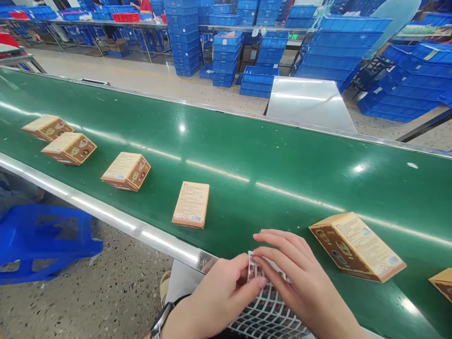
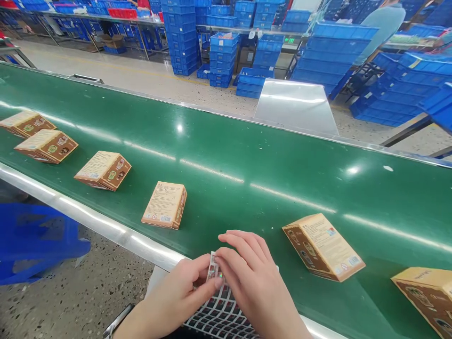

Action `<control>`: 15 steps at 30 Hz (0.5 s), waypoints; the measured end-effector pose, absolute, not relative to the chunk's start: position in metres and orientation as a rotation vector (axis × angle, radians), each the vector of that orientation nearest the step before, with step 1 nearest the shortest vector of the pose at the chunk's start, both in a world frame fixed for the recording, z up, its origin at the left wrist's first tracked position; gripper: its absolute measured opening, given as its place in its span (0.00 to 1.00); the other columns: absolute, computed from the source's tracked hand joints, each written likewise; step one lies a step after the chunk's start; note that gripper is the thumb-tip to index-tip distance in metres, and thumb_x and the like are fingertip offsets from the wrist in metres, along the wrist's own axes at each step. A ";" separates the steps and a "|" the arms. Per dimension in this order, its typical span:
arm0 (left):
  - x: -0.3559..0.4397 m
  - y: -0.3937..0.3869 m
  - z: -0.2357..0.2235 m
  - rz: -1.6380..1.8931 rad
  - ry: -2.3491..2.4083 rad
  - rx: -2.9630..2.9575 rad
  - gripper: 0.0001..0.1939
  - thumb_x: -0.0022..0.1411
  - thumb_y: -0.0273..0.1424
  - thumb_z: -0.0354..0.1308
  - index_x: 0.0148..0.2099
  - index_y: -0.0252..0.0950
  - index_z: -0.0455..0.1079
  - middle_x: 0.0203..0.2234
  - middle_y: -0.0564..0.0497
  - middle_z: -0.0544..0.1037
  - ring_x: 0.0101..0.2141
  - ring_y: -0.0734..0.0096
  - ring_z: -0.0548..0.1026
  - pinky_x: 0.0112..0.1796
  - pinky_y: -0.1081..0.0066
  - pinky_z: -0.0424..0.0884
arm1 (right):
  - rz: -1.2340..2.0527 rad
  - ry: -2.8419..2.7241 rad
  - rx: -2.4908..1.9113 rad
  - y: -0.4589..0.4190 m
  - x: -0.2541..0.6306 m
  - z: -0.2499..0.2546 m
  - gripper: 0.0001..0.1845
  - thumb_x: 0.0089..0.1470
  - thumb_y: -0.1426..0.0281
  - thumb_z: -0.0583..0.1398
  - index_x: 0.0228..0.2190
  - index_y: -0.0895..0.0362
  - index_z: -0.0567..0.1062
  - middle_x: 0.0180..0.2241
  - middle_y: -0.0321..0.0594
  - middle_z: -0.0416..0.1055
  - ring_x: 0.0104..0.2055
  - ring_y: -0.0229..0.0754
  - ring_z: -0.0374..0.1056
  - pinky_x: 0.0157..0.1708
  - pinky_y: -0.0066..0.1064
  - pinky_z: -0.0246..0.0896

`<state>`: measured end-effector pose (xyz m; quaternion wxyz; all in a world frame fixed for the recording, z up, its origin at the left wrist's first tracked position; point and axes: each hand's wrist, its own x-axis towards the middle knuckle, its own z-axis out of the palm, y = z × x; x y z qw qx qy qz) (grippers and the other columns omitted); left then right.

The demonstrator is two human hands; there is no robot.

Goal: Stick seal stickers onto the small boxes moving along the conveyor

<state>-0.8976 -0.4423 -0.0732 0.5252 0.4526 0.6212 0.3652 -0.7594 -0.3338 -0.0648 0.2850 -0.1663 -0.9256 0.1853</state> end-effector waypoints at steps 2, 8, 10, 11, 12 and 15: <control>-0.896 -0.443 -0.075 0.905 1.469 1.046 0.12 0.67 0.35 0.48 0.31 0.37 0.58 0.21 0.59 0.61 0.23 0.76 0.57 0.25 0.74 0.53 | 0.464 -2.462 -0.423 -0.336 -0.760 -0.064 0.09 0.60 0.77 0.58 0.38 0.52 0.76 0.42 0.41 0.79 0.46 0.47 0.74 0.44 0.40 0.69; -0.909 -0.462 -0.074 0.997 1.743 1.010 0.16 0.67 0.37 0.47 0.27 0.37 0.59 0.19 0.57 0.61 0.23 0.75 0.60 0.24 0.74 0.57 | 0.871 -2.262 -0.560 -0.339 -0.754 -0.057 0.05 0.58 0.73 0.60 0.33 0.50 0.76 0.41 0.41 0.79 0.44 0.46 0.76 0.41 0.35 0.73; -0.924 -0.472 -0.070 1.114 1.902 1.125 0.15 0.65 0.34 0.48 0.26 0.37 0.61 0.23 0.53 0.67 0.26 0.72 0.66 0.28 0.73 0.63 | 1.092 -2.072 -0.818 -0.332 -0.759 -0.061 0.04 0.60 0.67 0.59 0.36 0.49 0.75 0.42 0.40 0.79 0.43 0.45 0.76 0.41 0.35 0.73; -0.931 -0.476 -0.069 1.176 1.964 1.209 0.13 0.65 0.33 0.49 0.28 0.36 0.64 0.29 0.50 0.72 0.31 0.69 0.70 0.32 0.71 0.67 | 1.208 -1.969 -0.938 -0.328 -0.765 -0.065 0.06 0.61 0.64 0.58 0.39 0.50 0.74 0.43 0.41 0.79 0.43 0.45 0.77 0.41 0.37 0.74; -0.939 -0.480 -0.068 1.224 2.042 1.266 0.12 0.65 0.31 0.50 0.28 0.36 0.66 0.36 0.47 0.75 0.37 0.66 0.72 0.37 0.69 0.69 | 1.328 -1.877 -1.029 -0.323 -0.772 -0.070 0.11 0.61 0.60 0.57 0.43 0.50 0.73 0.44 0.43 0.79 0.43 0.45 0.77 0.42 0.39 0.74; -0.951 -0.485 -0.072 1.239 2.132 1.401 0.10 0.65 0.29 0.50 0.31 0.37 0.69 0.56 0.45 0.71 0.54 0.58 0.69 0.51 0.62 0.69 | 1.655 -1.750 -1.066 -0.310 -0.802 -0.085 0.24 0.59 0.53 0.56 0.51 0.53 0.68 0.47 0.48 0.78 0.45 0.46 0.76 0.45 0.43 0.73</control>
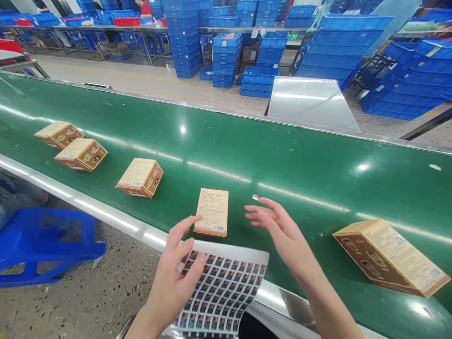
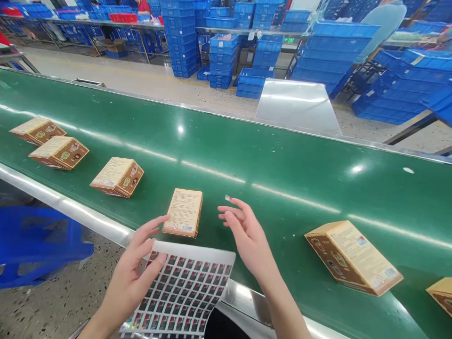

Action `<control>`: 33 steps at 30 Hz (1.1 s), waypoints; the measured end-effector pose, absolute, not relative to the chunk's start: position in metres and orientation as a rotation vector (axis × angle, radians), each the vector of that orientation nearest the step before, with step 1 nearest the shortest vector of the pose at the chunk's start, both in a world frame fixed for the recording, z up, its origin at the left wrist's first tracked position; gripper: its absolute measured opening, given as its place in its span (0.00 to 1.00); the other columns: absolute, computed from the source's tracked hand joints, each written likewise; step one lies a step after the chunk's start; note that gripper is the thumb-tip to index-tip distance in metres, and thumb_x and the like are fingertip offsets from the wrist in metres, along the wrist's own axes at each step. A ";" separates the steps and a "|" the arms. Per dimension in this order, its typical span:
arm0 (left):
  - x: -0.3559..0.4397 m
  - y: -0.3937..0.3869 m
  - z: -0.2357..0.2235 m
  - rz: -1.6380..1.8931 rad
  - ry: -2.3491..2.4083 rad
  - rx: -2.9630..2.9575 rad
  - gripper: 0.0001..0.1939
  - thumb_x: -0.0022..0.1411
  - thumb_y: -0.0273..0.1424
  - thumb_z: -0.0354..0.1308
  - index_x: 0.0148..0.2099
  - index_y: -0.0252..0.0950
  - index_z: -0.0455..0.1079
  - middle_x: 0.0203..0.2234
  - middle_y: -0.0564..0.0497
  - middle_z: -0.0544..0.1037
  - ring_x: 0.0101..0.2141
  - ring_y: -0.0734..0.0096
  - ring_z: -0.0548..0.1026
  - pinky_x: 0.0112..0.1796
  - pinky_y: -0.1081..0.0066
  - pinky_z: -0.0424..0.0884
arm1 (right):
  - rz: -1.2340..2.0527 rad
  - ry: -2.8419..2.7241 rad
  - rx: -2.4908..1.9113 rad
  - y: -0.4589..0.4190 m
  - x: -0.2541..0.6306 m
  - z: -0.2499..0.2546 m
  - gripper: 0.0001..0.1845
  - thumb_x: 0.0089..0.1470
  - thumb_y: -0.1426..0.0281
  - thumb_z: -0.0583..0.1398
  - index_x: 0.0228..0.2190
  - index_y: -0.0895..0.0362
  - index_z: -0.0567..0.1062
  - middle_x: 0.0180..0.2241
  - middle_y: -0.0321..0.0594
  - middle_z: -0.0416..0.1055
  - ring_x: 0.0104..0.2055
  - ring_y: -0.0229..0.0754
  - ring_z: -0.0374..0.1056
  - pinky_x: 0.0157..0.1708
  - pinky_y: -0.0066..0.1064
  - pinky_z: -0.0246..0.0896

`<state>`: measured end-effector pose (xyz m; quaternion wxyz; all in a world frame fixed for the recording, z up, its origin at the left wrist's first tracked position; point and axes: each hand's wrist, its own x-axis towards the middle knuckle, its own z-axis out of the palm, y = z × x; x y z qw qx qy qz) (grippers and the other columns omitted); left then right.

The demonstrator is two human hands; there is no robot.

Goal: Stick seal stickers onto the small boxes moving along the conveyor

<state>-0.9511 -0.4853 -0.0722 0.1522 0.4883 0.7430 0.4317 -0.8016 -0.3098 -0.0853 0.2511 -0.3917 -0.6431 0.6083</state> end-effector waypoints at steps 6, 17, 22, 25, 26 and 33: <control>-0.927 -0.481 -0.087 1.101 1.926 1.636 0.11 0.61 0.24 0.52 0.26 0.37 0.62 0.59 0.43 0.70 0.60 0.54 0.65 0.53 0.56 0.69 | 1.822 -1.738 -0.930 -0.302 -0.837 -0.087 0.24 0.54 0.51 0.60 0.45 0.54 0.71 0.46 0.47 0.77 0.47 0.46 0.74 0.45 0.38 0.70; -0.911 -0.467 -0.087 1.043 1.813 1.683 0.07 0.60 0.22 0.53 0.30 0.36 0.66 0.60 0.43 0.69 0.60 0.55 0.64 0.56 0.57 0.69 | 1.714 -1.939 -1.033 -0.289 -0.827 -0.082 0.19 0.54 0.51 0.59 0.29 0.55 0.71 0.49 0.47 0.74 0.36 0.42 0.72 0.30 0.31 0.66; -0.904 -0.462 -0.087 1.037 1.769 1.699 0.06 0.60 0.22 0.54 0.31 0.36 0.67 0.60 0.44 0.69 0.60 0.56 0.64 0.58 0.59 0.68 | 1.647 -1.994 -0.990 -0.289 -0.817 -0.087 0.18 0.57 0.53 0.57 0.29 0.54 0.68 0.50 0.46 0.73 0.37 0.41 0.71 0.31 0.31 0.66; -0.900 -0.460 -0.085 1.025 1.755 1.703 0.06 0.60 0.22 0.54 0.31 0.36 0.68 0.60 0.45 0.69 0.60 0.56 0.64 0.58 0.59 0.68 | 1.609 -2.077 -0.969 -0.286 -0.807 -0.085 0.18 0.59 0.53 0.55 0.29 0.54 0.68 0.51 0.45 0.72 0.35 0.40 0.70 0.30 0.31 0.66; -0.899 -0.459 -0.084 1.020 1.751 1.706 0.06 0.60 0.22 0.54 0.31 0.36 0.68 0.60 0.45 0.69 0.60 0.57 0.64 0.57 0.59 0.69 | 1.592 -2.103 -0.967 -0.285 -0.804 -0.084 0.18 0.60 0.53 0.54 0.29 0.54 0.68 0.50 0.45 0.72 0.34 0.40 0.70 0.30 0.31 0.66; -0.892 -0.455 -0.088 1.027 1.697 1.763 0.06 0.60 0.23 0.54 0.31 0.36 0.69 0.59 0.44 0.70 0.59 0.57 0.66 0.56 0.60 0.69 | 1.447 -2.184 -0.953 -0.283 -0.793 -0.083 0.18 0.60 0.53 0.54 0.29 0.53 0.68 0.46 0.45 0.72 0.37 0.41 0.70 0.34 0.33 0.68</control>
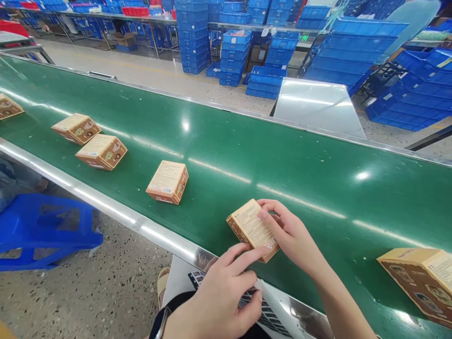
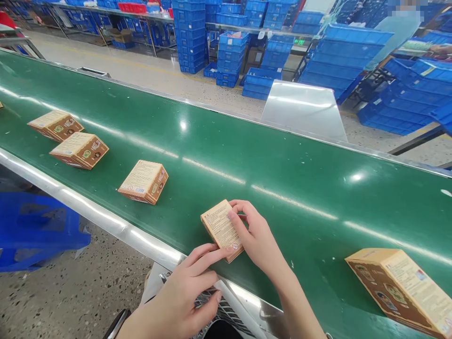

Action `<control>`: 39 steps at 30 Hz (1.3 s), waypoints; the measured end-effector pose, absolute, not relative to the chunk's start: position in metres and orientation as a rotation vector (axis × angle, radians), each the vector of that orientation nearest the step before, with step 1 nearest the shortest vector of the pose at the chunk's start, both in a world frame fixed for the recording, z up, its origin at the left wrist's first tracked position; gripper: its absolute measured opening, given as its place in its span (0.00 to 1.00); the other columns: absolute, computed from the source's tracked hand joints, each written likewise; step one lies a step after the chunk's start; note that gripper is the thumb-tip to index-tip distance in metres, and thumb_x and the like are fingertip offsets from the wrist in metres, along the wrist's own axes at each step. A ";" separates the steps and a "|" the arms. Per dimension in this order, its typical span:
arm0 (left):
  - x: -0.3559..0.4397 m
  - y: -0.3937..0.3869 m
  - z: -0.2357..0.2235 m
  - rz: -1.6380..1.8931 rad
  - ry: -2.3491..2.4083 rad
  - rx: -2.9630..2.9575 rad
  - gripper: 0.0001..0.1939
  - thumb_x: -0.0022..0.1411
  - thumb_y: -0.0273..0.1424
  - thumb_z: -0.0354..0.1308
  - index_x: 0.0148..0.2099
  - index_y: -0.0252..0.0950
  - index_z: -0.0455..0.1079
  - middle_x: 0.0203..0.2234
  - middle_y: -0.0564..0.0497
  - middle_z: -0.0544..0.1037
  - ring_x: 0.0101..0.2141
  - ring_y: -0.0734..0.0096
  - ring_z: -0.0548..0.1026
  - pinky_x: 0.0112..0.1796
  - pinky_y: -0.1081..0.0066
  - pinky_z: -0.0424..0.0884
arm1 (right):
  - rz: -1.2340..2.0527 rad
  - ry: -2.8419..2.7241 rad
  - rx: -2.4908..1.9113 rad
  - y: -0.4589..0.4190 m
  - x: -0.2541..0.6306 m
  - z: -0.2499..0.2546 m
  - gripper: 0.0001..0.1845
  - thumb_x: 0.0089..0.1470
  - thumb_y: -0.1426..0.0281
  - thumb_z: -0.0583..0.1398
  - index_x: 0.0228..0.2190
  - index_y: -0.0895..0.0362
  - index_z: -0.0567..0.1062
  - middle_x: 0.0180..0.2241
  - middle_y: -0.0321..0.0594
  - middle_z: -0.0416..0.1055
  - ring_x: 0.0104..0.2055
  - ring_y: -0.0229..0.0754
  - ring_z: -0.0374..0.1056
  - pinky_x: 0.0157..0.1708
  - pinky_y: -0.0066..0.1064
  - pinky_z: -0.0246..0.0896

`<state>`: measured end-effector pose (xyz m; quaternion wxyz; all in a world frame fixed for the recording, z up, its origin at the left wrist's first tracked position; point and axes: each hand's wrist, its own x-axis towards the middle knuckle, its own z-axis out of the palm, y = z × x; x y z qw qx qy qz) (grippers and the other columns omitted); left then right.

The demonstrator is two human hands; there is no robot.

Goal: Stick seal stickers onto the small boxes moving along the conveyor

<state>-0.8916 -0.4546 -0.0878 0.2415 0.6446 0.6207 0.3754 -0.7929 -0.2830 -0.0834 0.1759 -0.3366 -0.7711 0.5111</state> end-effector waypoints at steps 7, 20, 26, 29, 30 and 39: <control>-0.884 -0.449 -0.089 1.037 1.631 1.841 0.07 0.62 0.24 0.53 0.31 0.35 0.69 0.59 0.44 0.70 0.59 0.59 0.66 0.59 0.62 0.66 | 0.927 -2.212 -1.097 -0.298 -0.782 -0.084 0.14 0.59 0.57 0.54 0.29 0.52 0.69 0.42 0.46 0.75 0.42 0.47 0.72 0.41 0.40 0.68; -0.880 -0.439 -0.087 1.067 1.415 1.772 0.08 0.62 0.24 0.53 0.29 0.36 0.64 0.61 0.45 0.69 0.60 0.61 0.66 0.60 0.65 0.63 | 1.126 -1.764 -1.379 -0.284 -0.756 -0.093 0.19 0.58 0.54 0.56 0.42 0.55 0.70 0.43 0.50 0.76 0.37 0.46 0.75 0.32 0.37 0.71; -0.896 -0.448 -0.070 1.043 1.580 1.181 0.18 0.68 0.35 0.50 0.25 0.37 0.53 0.19 0.57 0.66 0.23 0.77 0.65 0.25 0.76 0.61 | 0.911 -2.239 -1.198 -0.310 -0.725 -0.043 0.18 0.56 0.53 0.59 0.42 0.51 0.76 0.41 0.43 0.78 0.41 0.46 0.76 0.29 0.28 0.72; -0.905 -0.449 -0.070 1.109 1.591 0.931 0.21 0.68 0.43 0.48 0.27 0.37 0.56 0.18 0.59 0.58 0.21 0.78 0.58 0.22 0.76 0.55 | 1.119 -2.415 -1.015 -0.319 -0.719 -0.033 0.18 0.50 0.55 0.65 0.41 0.51 0.77 0.37 0.40 0.80 0.37 0.45 0.77 0.33 0.28 0.74; -0.909 -0.450 -0.071 1.129 1.582 0.884 0.21 0.69 0.45 0.47 0.28 0.36 0.59 0.19 0.58 0.61 0.21 0.78 0.60 0.23 0.76 0.57 | 1.165 -2.405 -1.006 -0.320 -0.718 -0.033 0.18 0.51 0.56 0.65 0.42 0.51 0.77 0.36 0.40 0.80 0.35 0.44 0.77 0.33 0.28 0.74; -0.931 -0.453 -0.056 1.203 2.009 1.991 0.18 0.66 0.33 0.59 0.56 0.39 0.65 0.53 0.44 0.74 0.56 0.58 0.70 0.58 0.57 0.62 | 1.624 -2.247 -0.909 -0.329 -0.742 -0.047 0.15 0.59 0.60 0.60 0.45 0.52 0.76 0.25 0.34 0.77 0.27 0.37 0.73 0.28 0.25 0.70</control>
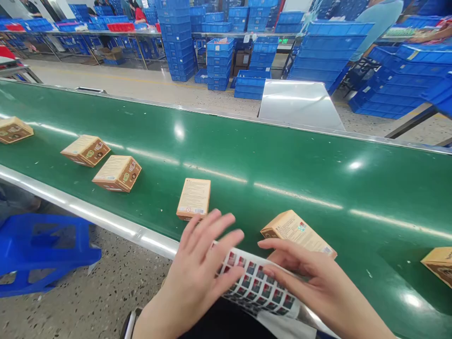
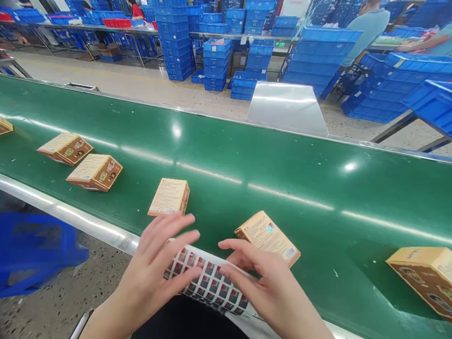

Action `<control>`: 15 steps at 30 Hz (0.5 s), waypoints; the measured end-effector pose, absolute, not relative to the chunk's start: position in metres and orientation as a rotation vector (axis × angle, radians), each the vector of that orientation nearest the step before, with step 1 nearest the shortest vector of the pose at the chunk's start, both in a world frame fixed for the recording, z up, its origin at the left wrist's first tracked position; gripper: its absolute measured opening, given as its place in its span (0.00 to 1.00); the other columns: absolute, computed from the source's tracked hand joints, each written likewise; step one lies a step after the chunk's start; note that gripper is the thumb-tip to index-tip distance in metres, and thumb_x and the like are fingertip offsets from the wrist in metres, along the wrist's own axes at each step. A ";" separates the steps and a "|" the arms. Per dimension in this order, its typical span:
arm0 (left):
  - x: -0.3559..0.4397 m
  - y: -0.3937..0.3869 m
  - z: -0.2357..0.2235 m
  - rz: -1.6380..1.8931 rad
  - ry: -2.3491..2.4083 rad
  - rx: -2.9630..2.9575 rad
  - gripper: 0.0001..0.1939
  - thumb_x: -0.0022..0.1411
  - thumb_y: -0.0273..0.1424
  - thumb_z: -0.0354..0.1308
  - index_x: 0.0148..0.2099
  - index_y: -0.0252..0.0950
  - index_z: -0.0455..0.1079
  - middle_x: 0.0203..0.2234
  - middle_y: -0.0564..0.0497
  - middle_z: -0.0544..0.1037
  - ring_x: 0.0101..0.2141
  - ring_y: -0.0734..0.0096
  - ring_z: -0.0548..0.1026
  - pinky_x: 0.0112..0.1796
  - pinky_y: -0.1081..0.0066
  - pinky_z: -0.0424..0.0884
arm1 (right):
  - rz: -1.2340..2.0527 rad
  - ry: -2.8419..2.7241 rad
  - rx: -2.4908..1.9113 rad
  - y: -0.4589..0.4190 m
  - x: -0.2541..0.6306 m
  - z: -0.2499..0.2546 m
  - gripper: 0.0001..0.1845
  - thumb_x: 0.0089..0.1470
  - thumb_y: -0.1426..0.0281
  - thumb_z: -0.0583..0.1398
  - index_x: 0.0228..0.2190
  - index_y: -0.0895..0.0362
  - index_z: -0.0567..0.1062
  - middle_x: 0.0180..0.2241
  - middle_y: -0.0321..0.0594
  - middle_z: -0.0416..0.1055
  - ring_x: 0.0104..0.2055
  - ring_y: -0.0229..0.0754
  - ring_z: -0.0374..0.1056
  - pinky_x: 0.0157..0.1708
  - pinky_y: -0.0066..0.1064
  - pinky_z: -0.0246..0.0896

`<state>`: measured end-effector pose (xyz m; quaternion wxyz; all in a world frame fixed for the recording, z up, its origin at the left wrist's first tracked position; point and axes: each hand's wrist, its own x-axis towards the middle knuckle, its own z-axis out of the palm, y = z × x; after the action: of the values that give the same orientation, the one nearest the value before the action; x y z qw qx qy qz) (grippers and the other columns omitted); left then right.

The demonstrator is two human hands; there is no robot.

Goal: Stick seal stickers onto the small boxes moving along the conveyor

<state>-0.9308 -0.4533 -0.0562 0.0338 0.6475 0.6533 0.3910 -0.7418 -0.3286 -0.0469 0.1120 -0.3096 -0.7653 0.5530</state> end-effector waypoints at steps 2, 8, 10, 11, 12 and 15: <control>-0.933 -0.452 -0.050 1.082 1.857 2.113 0.07 0.68 0.32 0.57 0.47 0.38 0.70 0.40 0.50 0.79 0.43 0.67 0.77 0.50 0.66 0.68 | 1.661 -2.269 -0.850 -0.330 -0.747 -0.044 0.14 0.58 0.62 0.60 0.45 0.51 0.76 0.26 0.34 0.77 0.28 0.38 0.73 0.30 0.26 0.70; -0.943 -0.453 -0.042 0.994 1.755 1.686 0.04 0.67 0.28 0.57 0.36 0.37 0.71 0.31 0.55 0.76 0.33 0.75 0.74 0.32 0.78 0.68 | 1.739 -2.176 -0.931 -0.330 -0.743 -0.044 0.20 0.52 0.63 0.65 0.48 0.51 0.74 0.32 0.37 0.76 0.31 0.39 0.73 0.30 0.26 0.71; -0.943 -0.455 -0.043 0.977 1.794 1.635 0.01 0.65 0.29 0.59 0.39 0.37 0.71 0.36 0.54 0.78 0.37 0.72 0.75 0.37 0.76 0.69 | 1.748 -2.115 -1.017 -0.333 -0.740 -0.047 0.20 0.54 0.59 0.64 0.47 0.53 0.75 0.28 0.36 0.74 0.28 0.38 0.71 0.27 0.26 0.69; -0.942 -0.455 -0.044 0.944 1.817 1.598 0.06 0.63 0.30 0.62 0.42 0.38 0.71 0.37 0.53 0.78 0.38 0.71 0.75 0.37 0.75 0.69 | 1.758 -2.085 -1.064 -0.335 -0.740 -0.048 0.20 0.54 0.57 0.64 0.46 0.54 0.76 0.26 0.36 0.73 0.27 0.38 0.70 0.26 0.26 0.68; -0.941 -0.456 -0.044 0.896 1.829 1.549 0.12 0.59 0.33 0.66 0.44 0.38 0.71 0.36 0.54 0.78 0.36 0.71 0.75 0.35 0.75 0.68 | 1.778 -2.051 -1.106 -0.337 -0.740 -0.048 0.20 0.54 0.56 0.64 0.45 0.54 0.76 0.25 0.35 0.72 0.26 0.38 0.69 0.26 0.26 0.67; -0.934 -0.458 -0.046 0.738 1.808 1.392 0.14 0.54 0.36 0.70 0.41 0.37 0.73 0.26 0.58 0.77 0.24 0.75 0.71 0.25 0.78 0.62 | 1.871 -1.964 -1.175 -0.340 -0.741 -0.045 0.21 0.52 0.53 0.64 0.42 0.54 0.77 0.23 0.34 0.72 0.26 0.39 0.69 0.26 0.27 0.66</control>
<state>-0.9345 -0.4575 -0.0463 0.3633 0.5410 0.7023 0.2866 -0.7406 -0.3399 -0.0448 0.0926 -0.3959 -0.6615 0.6301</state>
